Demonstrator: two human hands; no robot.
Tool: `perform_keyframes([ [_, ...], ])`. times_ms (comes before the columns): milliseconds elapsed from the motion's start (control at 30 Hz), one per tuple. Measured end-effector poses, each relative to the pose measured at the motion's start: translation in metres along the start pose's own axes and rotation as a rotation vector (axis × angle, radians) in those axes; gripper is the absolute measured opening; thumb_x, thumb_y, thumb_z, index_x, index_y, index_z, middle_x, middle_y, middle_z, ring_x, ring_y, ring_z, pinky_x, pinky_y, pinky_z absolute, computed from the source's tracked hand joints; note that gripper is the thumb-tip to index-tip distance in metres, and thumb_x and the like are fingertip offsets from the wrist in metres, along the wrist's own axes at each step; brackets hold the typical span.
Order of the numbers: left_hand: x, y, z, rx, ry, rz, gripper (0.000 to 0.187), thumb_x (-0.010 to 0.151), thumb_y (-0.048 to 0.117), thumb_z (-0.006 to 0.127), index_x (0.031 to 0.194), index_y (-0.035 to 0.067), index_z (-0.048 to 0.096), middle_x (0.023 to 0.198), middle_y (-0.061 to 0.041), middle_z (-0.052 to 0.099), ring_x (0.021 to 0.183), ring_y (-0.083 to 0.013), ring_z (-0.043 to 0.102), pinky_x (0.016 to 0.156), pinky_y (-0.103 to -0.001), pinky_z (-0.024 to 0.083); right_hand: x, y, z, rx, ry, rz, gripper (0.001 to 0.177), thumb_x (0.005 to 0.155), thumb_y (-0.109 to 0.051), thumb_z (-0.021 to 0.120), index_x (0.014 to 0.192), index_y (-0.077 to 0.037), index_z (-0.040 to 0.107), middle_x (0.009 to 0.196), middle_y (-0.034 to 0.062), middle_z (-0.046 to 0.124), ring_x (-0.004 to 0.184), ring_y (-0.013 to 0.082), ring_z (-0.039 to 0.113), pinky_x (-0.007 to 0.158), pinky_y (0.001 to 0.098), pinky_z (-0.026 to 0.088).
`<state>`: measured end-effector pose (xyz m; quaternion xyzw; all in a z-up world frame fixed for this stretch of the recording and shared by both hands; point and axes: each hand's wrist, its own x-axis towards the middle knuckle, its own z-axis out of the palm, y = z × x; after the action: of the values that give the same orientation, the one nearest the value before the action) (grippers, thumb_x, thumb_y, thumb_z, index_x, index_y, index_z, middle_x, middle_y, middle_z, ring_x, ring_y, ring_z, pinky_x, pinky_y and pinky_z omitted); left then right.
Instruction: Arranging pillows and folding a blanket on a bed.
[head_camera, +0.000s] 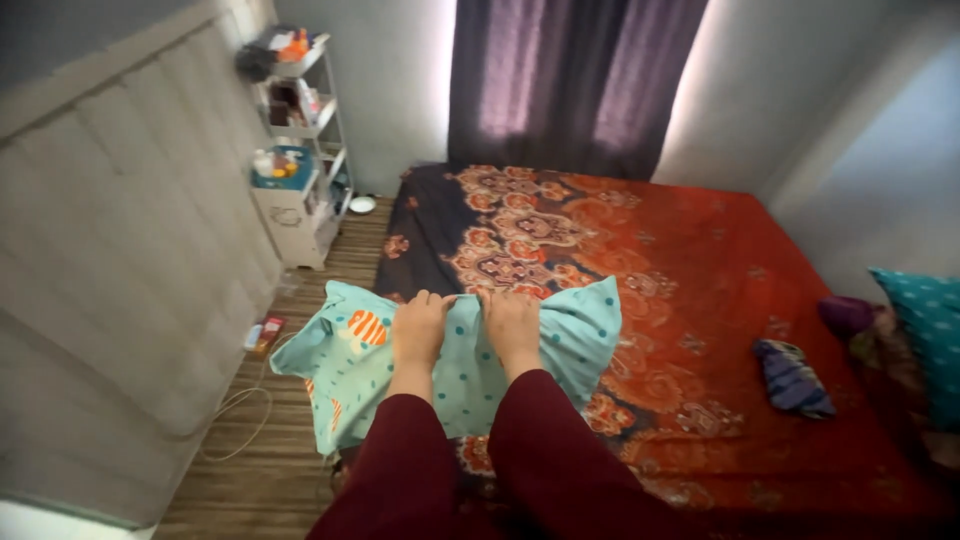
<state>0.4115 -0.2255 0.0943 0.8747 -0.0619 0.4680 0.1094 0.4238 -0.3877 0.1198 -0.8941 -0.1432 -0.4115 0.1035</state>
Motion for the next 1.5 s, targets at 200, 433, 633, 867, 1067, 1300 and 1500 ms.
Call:
perform_keyframes([
  [200,-0.019,0.018,0.037,-0.088,-0.130,0.152,0.021,0.096,0.031,0.060,0.084,0.015,0.065,0.076,-0.005,0.060,0.069,-0.0269,0.066,0.057,-0.043,0.052,-0.025,0.032,-0.008,-0.051,-0.106,0.102,0.042,0.102,-0.039,0.055,0.077,-0.011,0.074,0.077,0.0125,0.071,0.078,0.0329,0.068,0.078,0.0498,0.049],
  [433,-0.027,0.046,0.059,-0.170,-0.220,0.116,0.031,0.099,0.039,0.060,0.082,0.014,0.064,0.082,-0.007,0.064,0.068,-0.0303,0.066,0.063,-0.044,0.054,-0.057,0.056,-0.013,-0.097,-0.074,0.219,0.043,0.100,-0.040,0.056,0.078,-0.008,0.073,0.077,0.0147,0.070,0.074,0.0351,0.067,0.073,0.0500,0.049],
  [633,-0.010,0.067,0.082,-0.279,-0.240,0.194,0.027,0.093,0.037,0.063,0.083,0.011,0.066,0.083,-0.009,0.067,0.068,-0.0322,0.067,0.060,-0.046,0.054,-0.053,0.080,-0.019,-0.207,0.033,0.200,0.035,0.099,-0.034,0.055,0.080,-0.010,0.072,0.078,0.0126,0.070,0.079,0.0330,0.068,0.080,0.0507,0.050],
  [867,0.013,0.103,0.062,-0.404,-0.220,0.253,0.017,0.094,0.030,0.062,0.090,0.016,0.070,0.082,-0.011,0.065,0.068,-0.0329,0.066,0.060,-0.047,0.053,-0.054,0.092,-0.044,-0.197,0.016,0.328,0.032,0.099,-0.034,0.055,0.085,-0.012,0.073,0.085,0.0088,0.073,0.081,0.0298,0.068,0.073,0.0492,0.049],
  [1067,0.015,0.146,0.088,-0.349,-0.190,0.245,0.027,0.094,0.035,0.062,0.082,0.011,0.065,0.081,-0.010,0.065,0.074,-0.0321,0.065,0.066,-0.046,0.052,-0.066,0.141,-0.048,-0.175,-0.019,0.314,0.030,0.099,-0.031,0.053,0.085,-0.015,0.075,0.074,0.0102,0.070,0.074,0.0306,0.068,0.069,0.0493,0.050],
  [1300,0.011,0.209,0.121,-0.415,-0.205,0.264,0.025,0.094,0.034,0.061,0.083,0.012,0.066,0.078,-0.008,0.065,0.076,-0.0301,0.066,0.068,-0.047,0.052,-0.069,0.202,-0.062,-0.362,-0.099,0.368,0.042,0.099,-0.040,0.054,0.071,-0.013,0.070,0.071,0.0094,0.070,0.072,0.0306,0.067,0.067,0.0485,0.049],
  [1500,0.004,0.256,0.124,-0.436,-0.211,0.141,0.028,0.095,0.036,0.062,0.081,0.013,0.066,0.081,-0.009,0.066,0.073,-0.0326,0.064,0.068,-0.046,0.052,-0.080,0.251,-0.071,-0.345,-0.058,0.317,0.041,0.099,-0.039,0.054,0.071,-0.013,0.069,0.071,0.0081,0.070,0.074,0.0294,0.067,0.070,0.0479,0.047],
])
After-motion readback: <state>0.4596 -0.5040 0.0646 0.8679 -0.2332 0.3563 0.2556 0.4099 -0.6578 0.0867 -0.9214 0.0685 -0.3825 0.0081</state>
